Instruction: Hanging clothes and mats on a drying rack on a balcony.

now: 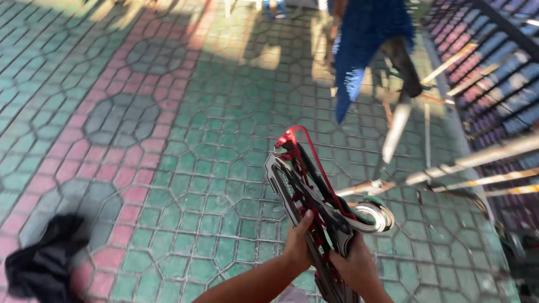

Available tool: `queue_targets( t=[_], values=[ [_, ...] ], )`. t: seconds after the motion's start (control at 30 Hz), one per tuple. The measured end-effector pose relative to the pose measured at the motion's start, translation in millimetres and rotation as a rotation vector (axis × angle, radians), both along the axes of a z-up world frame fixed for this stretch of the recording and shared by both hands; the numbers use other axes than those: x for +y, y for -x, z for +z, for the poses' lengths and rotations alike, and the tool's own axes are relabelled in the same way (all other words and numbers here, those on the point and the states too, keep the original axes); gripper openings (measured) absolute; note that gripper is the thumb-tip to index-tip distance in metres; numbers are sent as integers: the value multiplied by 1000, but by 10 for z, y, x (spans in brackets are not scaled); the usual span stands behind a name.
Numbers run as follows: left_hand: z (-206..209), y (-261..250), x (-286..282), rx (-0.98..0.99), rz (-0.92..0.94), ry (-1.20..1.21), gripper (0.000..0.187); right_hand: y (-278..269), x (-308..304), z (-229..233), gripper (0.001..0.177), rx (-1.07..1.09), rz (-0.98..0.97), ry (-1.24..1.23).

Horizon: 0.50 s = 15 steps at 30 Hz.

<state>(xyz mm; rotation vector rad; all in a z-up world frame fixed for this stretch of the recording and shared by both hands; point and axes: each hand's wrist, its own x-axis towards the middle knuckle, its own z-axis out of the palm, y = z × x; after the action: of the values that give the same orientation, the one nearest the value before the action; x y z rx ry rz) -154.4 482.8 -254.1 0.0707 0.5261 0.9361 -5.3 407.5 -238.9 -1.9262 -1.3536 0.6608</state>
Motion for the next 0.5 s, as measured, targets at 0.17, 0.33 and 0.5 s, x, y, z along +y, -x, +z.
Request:
queue_targets(
  t=[0.17,0.33,0.5],
  values=[
    [75,-150,664,307,121,-95,51,-212,828,-24,79,224,119,64],
    [-59,-217,1216,437,278,-56,61,-418,1621,-322,71,362,249,100],
    [-321,1,1789,504,440,39,59,-125,2459,-385,57,454,333,216]
  ],
)
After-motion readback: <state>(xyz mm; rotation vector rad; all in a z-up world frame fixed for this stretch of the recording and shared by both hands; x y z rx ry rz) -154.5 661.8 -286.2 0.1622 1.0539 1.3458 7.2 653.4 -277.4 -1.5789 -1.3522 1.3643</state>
